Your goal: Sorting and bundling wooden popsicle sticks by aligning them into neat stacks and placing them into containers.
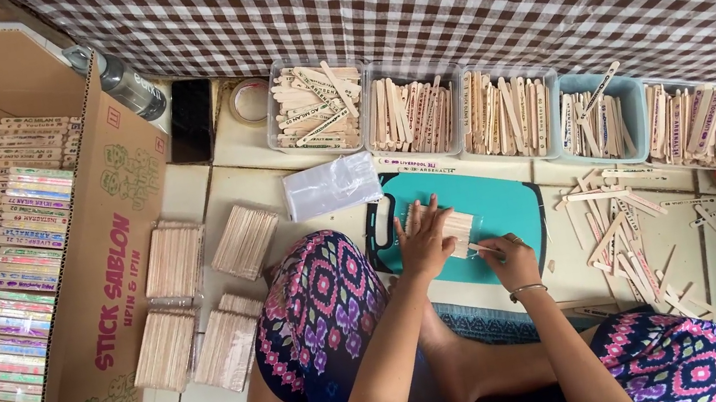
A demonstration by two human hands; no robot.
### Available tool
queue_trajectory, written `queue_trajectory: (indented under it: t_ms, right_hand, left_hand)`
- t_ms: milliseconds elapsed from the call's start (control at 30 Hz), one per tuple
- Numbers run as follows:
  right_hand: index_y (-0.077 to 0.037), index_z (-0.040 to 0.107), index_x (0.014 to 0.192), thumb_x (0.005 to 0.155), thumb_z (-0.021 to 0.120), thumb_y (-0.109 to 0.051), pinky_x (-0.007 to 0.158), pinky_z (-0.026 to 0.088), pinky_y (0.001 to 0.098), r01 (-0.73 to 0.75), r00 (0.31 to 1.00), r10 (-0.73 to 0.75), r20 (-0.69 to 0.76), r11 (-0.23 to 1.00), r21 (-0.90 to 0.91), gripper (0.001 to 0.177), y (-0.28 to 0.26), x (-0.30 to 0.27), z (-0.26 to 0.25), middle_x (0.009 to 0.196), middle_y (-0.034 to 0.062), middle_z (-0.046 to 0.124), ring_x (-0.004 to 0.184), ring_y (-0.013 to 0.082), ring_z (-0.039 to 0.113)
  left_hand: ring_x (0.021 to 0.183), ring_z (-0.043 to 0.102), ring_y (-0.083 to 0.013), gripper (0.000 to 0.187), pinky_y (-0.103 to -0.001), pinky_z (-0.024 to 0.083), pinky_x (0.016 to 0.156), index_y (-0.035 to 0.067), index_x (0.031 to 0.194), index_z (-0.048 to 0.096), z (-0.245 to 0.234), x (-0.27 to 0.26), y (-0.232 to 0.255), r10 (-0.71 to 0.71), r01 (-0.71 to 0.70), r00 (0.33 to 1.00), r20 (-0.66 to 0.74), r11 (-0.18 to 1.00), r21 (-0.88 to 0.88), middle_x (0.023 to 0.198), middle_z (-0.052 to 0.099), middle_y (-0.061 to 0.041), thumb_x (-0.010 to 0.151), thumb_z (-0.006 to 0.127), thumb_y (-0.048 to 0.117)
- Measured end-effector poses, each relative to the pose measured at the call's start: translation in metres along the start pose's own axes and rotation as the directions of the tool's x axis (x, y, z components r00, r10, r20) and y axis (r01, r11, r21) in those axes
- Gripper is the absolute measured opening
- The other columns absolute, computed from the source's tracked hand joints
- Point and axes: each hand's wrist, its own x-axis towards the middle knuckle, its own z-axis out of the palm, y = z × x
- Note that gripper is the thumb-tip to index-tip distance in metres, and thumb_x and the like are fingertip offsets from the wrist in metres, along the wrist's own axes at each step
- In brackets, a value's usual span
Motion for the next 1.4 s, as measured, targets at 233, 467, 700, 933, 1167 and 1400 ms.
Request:
queue_trajectory:
  t_ms: [233,467,700,933,1167,1400]
  right_hand:
    - [-0.033,0.08,0.089,0.081,0.083,-0.027,0.076,0.06,0.0388,-0.003,1.0,0.001,0.031,0.998,0.069,0.011,-0.01,0.002,-0.007,0.075,-0.0028,0.066,0.079,0.0245,0.072]
    - [-0.037,0.076,0.086,0.084,0.08,-0.029,0.072,0.059,0.0334,0.185,0.973,-0.217,-0.073,0.934,-0.306,0.01,-0.012,-0.002,-0.008,0.068,-0.006,0.055,0.069,0.0182,0.066]
    - [-0.031,0.077,0.084,0.081,0.082,-0.022,0.069,0.062,0.0415,0.046,0.999,-0.047,-0.004,0.993,-0.11,0.011,-0.009,-0.001,0.002,0.069,-0.0025,0.064,0.072,0.0237,0.071]
    - [-0.031,0.075,0.086,0.081,0.079,-0.02,0.069,0.062,0.0439,0.057,0.998,-0.058,0.001,0.974,-0.219,0.013,-0.004,0.001,0.01,0.071,-0.0002,0.064,0.072,0.0254,0.07]
    - [-0.033,0.072,0.079,0.084,0.078,-0.03,0.068,0.057,0.0375,0.015,1.0,-0.018,-0.009,0.951,-0.309,0.009,0.004,0.003,0.025,0.072,-0.0063,0.064,0.074,0.0211,0.069]
    - [-0.033,0.075,0.082,0.081,0.081,-0.029,0.065,0.058,0.0322,0.121,0.988,-0.147,-0.047,0.928,-0.353,0.007,-0.025,-0.001,0.011,0.068,-0.0066,0.06,0.068,0.0175,0.067]
  left_hand:
    - [0.16,0.013,-0.0258,0.071,-0.068,0.001,0.122,0.041,0.149,0.041,0.003,0.001,-0.004,0.001,-0.002,1.0,0.016,0.999,0.05,0.173,0.018,0.009,0.085,0.072,0.043]
    - [0.16,0.01,-0.0265,0.079,-0.071,0.002,0.122,0.042,0.151,0.036,-0.004,0.005,-0.004,-0.003,0.0,0.99,0.144,1.0,0.021,0.173,0.014,0.013,0.081,0.073,0.045]
    - [0.16,0.007,-0.0276,0.081,-0.074,0.0,0.121,0.045,0.15,0.034,-0.008,0.01,-0.009,0.003,0.005,0.972,0.236,0.999,-0.035,0.172,0.014,0.016,0.079,0.073,0.043]
    - [0.16,0.007,-0.0299,0.081,-0.074,0.001,0.121,0.044,0.151,0.034,-0.016,0.01,-0.006,0.012,-0.001,0.969,0.246,0.999,-0.044,0.172,0.015,0.015,0.08,0.073,0.041]
    - [0.16,0.008,-0.0316,0.079,-0.074,0.003,0.121,0.04,0.15,0.037,-0.019,0.007,-0.007,0.037,-0.027,0.978,0.206,0.998,-0.052,0.172,0.018,0.013,0.08,0.074,0.038]
    - [0.16,0.009,-0.0316,0.084,-0.072,0.006,0.122,0.04,0.151,0.037,-0.021,0.006,-0.009,0.056,-0.043,0.979,0.194,0.996,-0.073,0.171,0.02,0.013,0.078,0.077,0.039]
